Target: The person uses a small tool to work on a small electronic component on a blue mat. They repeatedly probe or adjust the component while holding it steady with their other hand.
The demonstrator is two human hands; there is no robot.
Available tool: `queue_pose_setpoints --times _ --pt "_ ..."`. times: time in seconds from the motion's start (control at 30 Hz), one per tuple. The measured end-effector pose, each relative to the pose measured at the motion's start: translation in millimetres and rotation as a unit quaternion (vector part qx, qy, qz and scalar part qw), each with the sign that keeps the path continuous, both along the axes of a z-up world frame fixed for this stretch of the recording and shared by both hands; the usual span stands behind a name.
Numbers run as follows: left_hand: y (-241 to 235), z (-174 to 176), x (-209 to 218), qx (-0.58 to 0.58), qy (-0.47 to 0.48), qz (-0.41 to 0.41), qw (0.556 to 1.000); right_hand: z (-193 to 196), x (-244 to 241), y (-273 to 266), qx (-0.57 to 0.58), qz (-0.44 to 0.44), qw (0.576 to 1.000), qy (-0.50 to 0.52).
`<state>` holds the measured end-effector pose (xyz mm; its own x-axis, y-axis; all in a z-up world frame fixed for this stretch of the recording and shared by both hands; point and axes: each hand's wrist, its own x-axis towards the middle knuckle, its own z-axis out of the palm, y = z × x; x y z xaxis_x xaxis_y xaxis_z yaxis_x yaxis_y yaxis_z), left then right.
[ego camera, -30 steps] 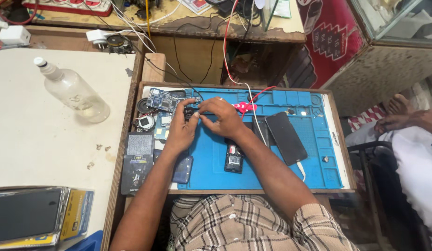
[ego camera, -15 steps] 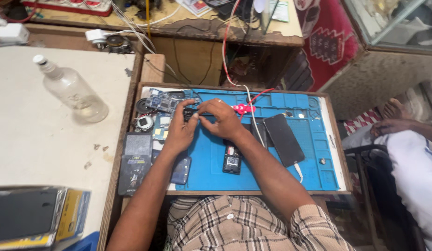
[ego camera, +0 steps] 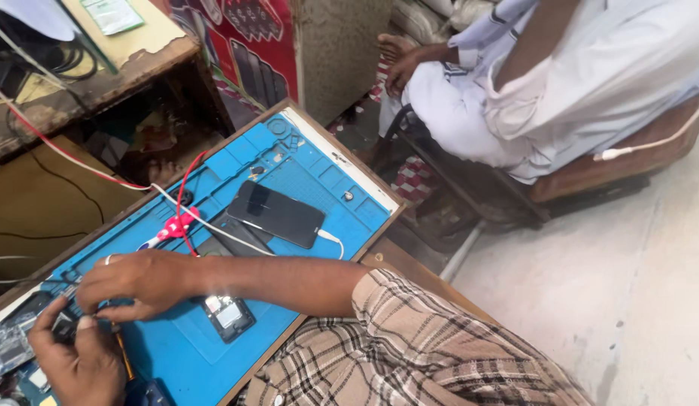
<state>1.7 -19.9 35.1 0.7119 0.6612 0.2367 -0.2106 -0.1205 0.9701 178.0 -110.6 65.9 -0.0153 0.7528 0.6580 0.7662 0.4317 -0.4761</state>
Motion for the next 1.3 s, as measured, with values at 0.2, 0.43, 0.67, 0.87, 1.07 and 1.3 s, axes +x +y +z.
queue_pose_setpoints --times 0.2,0.43,0.67,0.87,1.07,1.3 --pt "9 -17 -5 0.030 0.027 0.021 0.999 -3 0 3 -0.012 -0.009 1.000 -0.007" --pt "4 0 -3 0.024 0.089 0.031 0.995 -2 -2 3 -0.003 -0.001 1.000 0.006" --pt "2 5 -3 0.028 0.117 0.040 0.992 4 -2 -2 -0.020 -0.010 1.000 -0.012" --pt "4 1 -3 0.015 0.094 0.029 0.995 5 -1 -2 -0.011 -0.013 1.000 -0.009" --pt "6 -3 -4 0.012 0.079 0.022 0.997 2 1 2 -0.010 -0.002 1.000 -0.007" --pt "6 -3 -3 0.035 0.080 0.028 0.996 2 1 2 0.003 -0.004 1.000 -0.004"
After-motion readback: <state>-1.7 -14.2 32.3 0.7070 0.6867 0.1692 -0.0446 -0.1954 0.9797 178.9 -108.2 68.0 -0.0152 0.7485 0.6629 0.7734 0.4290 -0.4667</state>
